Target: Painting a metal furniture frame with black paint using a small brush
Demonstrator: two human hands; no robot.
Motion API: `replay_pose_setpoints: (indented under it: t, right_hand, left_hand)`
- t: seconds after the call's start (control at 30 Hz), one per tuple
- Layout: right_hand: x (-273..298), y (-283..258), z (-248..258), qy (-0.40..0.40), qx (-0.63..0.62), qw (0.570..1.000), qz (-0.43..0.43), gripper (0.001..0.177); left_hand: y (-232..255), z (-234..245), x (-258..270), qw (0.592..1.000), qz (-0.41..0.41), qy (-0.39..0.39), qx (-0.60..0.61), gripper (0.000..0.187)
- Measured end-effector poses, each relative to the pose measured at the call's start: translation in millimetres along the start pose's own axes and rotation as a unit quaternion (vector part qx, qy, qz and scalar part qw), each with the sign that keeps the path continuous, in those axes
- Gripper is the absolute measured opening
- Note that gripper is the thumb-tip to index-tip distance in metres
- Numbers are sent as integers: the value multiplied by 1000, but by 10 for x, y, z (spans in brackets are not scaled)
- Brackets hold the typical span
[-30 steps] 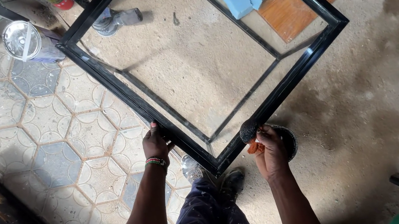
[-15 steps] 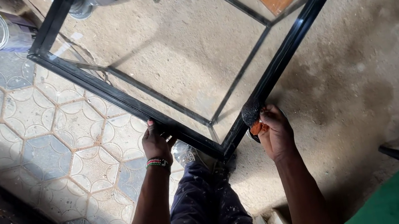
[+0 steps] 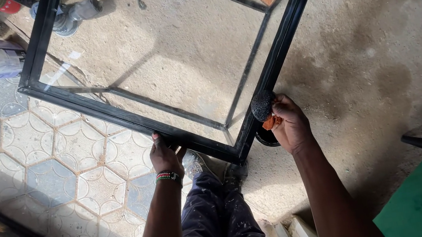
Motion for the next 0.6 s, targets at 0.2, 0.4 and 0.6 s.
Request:
replay_pose_setpoints:
  t: [0.2,0.4,0.6]
  right_hand:
    - [0,-165,164,-12,-6,1000,-5,5]
    - [-81,42,563,-4,-28,1000,-9,15]
    - [248,-255,694,43,-99,994,1,26]
  left_hand:
    - [-403,33,57,999,31,1,29,53]
    - [-1008,129,283,998,67,1,22,59]
    - [-2535,104,565,960,182,-74,-200,28]
Point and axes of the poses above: each hand's wrist, its own x-axis away from the middle knuckle, its own z-axis out of the back of the hand, y = z × x, the point moved 6 cm from there along -x, towards the middle knuckle, and after that the axes turned 15 degrees about z, right-handed, at the moved point
